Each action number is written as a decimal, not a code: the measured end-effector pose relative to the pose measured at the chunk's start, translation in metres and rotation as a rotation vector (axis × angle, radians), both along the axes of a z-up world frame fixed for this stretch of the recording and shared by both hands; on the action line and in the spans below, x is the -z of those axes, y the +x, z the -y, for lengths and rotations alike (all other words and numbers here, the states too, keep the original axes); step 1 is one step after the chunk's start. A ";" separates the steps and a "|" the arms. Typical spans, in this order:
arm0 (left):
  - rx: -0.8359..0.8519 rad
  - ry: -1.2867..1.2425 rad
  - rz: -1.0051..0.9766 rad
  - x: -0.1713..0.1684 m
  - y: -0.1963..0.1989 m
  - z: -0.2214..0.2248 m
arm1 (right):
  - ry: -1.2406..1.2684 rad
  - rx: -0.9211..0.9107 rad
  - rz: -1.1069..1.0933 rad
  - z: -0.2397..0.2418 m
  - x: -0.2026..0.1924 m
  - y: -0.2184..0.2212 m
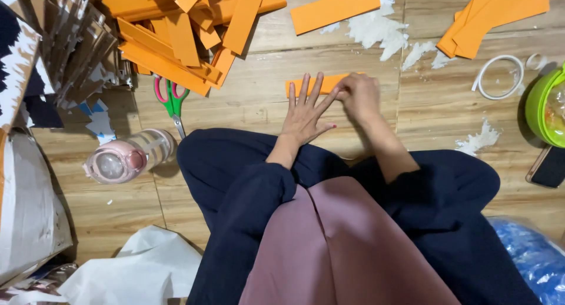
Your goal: Folding and creasing orange paper strips by hand and using a small creasing tool while sitting on the floor.
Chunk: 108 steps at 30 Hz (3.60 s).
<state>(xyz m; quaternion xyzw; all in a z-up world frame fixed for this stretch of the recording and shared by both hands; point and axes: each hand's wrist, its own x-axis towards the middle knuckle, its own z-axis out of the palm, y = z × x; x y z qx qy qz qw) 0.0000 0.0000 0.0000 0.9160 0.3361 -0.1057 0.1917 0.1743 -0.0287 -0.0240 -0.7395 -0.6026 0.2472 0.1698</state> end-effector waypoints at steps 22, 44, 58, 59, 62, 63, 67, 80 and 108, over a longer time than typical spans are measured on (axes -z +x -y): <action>-0.082 0.054 -0.019 0.019 0.013 0.008 | 0.055 0.139 0.013 0.017 -0.012 0.009; -0.061 0.120 -0.063 0.016 0.025 0.010 | -0.033 0.378 -0.153 0.015 0.012 0.033; -0.059 0.098 -0.083 0.016 0.024 0.013 | 0.255 0.230 -0.075 0.038 -0.069 -0.036; -0.051 0.092 -0.096 0.017 0.024 0.011 | 0.190 0.100 0.125 0.043 -0.053 -0.040; -0.050 0.098 -0.113 0.022 0.024 0.007 | 0.141 -0.081 0.419 0.045 -0.040 -0.044; -0.042 0.097 -0.119 0.025 0.023 0.011 | 0.141 -0.120 0.512 0.048 -0.043 -0.045; -0.138 0.189 -0.057 0.031 0.008 0.022 | 0.122 -0.149 0.581 0.053 -0.026 -0.038; 0.255 0.965 0.115 0.088 -0.015 -0.026 | 0.393 -0.101 0.688 0.044 0.000 -0.019; -0.030 0.078 -0.046 0.023 -0.006 -0.016 | -0.343 0.286 0.138 0.039 -0.057 -0.053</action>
